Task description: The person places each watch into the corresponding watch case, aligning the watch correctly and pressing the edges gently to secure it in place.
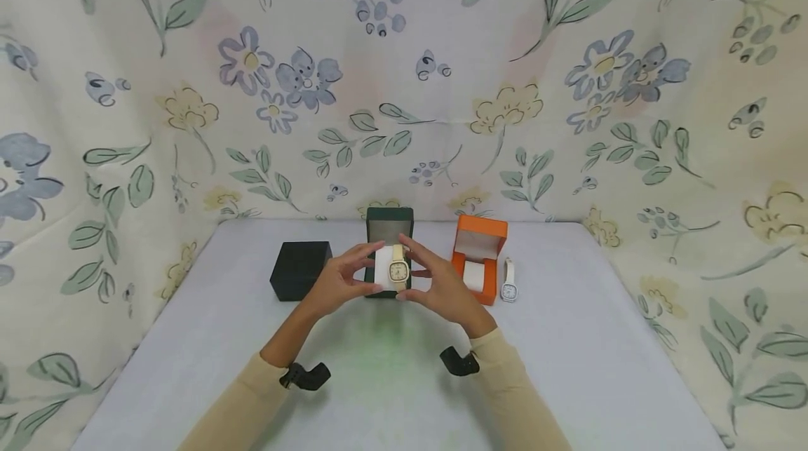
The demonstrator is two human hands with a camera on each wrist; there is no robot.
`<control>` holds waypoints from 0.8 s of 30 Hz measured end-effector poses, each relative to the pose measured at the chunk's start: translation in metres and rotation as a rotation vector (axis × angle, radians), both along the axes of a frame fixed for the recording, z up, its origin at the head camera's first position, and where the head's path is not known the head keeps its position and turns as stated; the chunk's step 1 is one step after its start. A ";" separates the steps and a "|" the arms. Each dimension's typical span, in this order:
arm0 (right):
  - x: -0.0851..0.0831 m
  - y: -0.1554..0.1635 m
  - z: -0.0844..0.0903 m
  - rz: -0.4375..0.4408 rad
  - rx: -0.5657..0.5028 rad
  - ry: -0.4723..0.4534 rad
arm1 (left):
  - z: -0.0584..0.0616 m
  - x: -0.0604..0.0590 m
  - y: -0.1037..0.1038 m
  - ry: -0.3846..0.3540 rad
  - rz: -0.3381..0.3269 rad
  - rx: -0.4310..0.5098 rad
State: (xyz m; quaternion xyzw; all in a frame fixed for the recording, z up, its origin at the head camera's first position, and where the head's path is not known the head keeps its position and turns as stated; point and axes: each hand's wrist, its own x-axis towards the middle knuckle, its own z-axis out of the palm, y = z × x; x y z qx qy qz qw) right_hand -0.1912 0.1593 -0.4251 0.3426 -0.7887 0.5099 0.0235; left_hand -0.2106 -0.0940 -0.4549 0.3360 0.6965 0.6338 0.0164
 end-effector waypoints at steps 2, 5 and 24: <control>0.000 0.001 0.000 -0.010 0.011 -0.009 | 0.000 -0.001 0.000 -0.009 -0.022 0.001; 0.000 0.001 -0.001 -0.019 0.013 -0.022 | 0.001 -0.001 0.001 -0.033 -0.054 0.010; 0.000 0.001 -0.004 -0.020 -0.041 0.088 | 0.004 0.001 0.003 -0.012 -0.006 -0.007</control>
